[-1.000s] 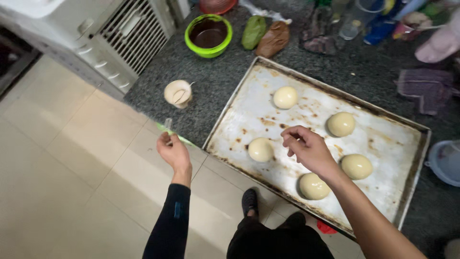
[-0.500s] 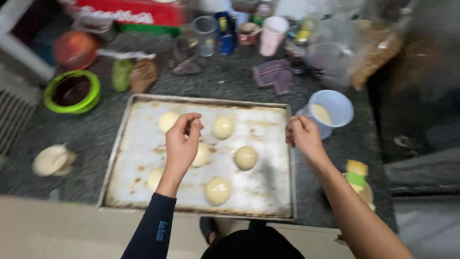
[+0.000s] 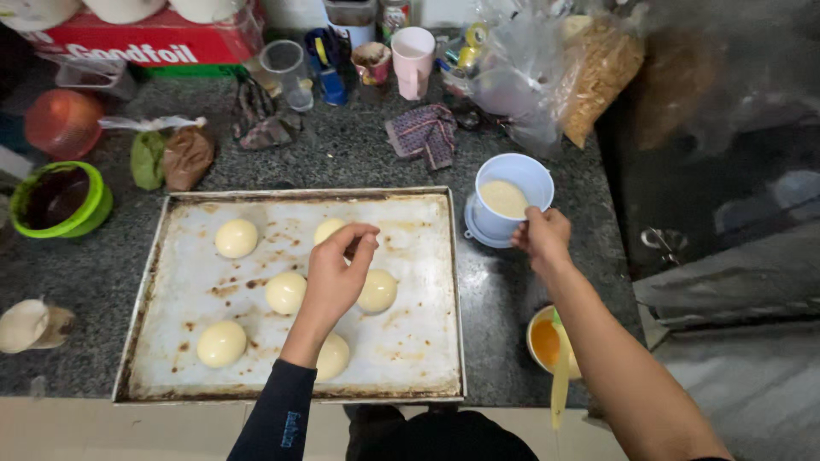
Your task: The person removes a tray of dough balls from a rack, brushes each with a liquid wash from a cup, pricks the center of each with a stick, and then sprinkles sesame seeds over them from a small bowl.
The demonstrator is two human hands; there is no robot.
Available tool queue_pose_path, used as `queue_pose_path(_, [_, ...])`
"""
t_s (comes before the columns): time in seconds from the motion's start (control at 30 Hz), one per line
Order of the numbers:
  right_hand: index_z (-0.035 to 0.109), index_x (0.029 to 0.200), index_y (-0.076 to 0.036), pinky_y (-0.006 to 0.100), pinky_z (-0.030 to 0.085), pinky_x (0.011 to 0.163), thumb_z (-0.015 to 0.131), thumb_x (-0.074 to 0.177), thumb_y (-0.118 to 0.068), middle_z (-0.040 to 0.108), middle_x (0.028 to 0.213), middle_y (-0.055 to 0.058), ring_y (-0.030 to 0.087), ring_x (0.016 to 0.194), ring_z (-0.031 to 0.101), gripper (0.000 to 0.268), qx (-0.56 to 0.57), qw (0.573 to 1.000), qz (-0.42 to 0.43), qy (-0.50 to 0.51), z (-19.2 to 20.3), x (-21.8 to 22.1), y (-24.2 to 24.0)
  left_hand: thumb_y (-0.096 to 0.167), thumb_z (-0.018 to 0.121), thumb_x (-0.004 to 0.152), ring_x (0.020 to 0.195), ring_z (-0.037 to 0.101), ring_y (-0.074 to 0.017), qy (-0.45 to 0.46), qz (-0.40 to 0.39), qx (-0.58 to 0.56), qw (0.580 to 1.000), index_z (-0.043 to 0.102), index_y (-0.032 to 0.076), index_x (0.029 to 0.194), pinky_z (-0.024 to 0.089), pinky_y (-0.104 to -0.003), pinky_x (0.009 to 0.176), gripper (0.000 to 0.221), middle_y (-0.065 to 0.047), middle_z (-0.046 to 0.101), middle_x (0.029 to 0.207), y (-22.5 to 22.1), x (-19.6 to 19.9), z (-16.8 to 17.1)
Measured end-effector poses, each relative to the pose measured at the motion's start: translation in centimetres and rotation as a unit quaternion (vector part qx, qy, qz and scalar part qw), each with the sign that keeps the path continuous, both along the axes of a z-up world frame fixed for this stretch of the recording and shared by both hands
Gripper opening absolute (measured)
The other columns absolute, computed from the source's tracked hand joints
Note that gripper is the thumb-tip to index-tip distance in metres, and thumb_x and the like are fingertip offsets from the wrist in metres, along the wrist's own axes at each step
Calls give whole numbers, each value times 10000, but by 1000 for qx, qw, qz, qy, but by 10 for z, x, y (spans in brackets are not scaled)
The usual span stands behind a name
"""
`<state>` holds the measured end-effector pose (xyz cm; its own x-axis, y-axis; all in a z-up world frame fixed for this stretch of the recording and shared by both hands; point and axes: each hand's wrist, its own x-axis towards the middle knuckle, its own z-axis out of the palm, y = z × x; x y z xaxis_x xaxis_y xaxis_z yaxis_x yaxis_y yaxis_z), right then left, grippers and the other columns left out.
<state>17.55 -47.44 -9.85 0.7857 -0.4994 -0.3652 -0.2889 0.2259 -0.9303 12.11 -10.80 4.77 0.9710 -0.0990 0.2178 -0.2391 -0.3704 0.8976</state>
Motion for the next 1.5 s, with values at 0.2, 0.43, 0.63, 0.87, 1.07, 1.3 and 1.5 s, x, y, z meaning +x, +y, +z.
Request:
queue_pose_path(0.2, [457,700,-44,333,410,477,662,915,-135,501,563,54,132,523,505,311,-350,924,42,-146,73,-18,37,145,650,957,737,689,-133,8,23,27,999,734,33,1090,554,-284,688,193,-72,764,881,13,-7,15])
queue_pose_path(0.43, [439,678,-32,350,368,496,663,901,-130,431,556,65,105,546,418,332,-390,889,109,-215,133,-23,116,118,671,943,783,715,-190,-97,-33,9,995,716,6,1078,567,-309,730,181,-105,735,941,13,-7,58])
queue_pose_path(0.63, [432,675,-29,359,349,489,677,882,-126,420,549,62,112,536,398,336,-380,876,204,-218,143,-32,187,109,691,854,842,710,-340,-168,-122,188,960,732,20,934,546,-432,721,126,-161,734,894,36,21,54])
queue_pose_path(0.87, [436,671,-35,337,342,472,667,856,-114,408,541,43,97,525,388,306,-356,874,243,-226,139,-33,245,67,681,733,670,712,-379,-185,-145,397,887,720,45,639,559,-479,599,104,-207,689,683,67,44,-14])
queue_pose_path(1.07, [434,661,-35,334,326,465,664,845,-105,403,531,31,94,515,377,303,-361,873,249,-215,130,-28,275,57,667,739,698,717,-376,-147,-164,400,889,717,71,653,554,-480,595,100,-193,697,707,94,48,-27])
queue_pose_path(1.3, [417,661,-35,325,332,470,653,852,-103,384,534,34,88,538,354,311,-339,890,242,-187,128,-25,304,92,730,836,707,719,-283,-51,-182,94,977,778,15,925,567,-397,643,127,-172,760,811,142,46,-6])
queue_pose_path(1.5, [417,644,-42,311,345,470,645,846,-101,413,527,20,79,533,376,311,-320,905,225,-166,121,-22,323,100,748,914,700,715,-80,72,-72,-109,989,768,-2,1014,592,-263,626,145,-32,768,856,228,77,11])
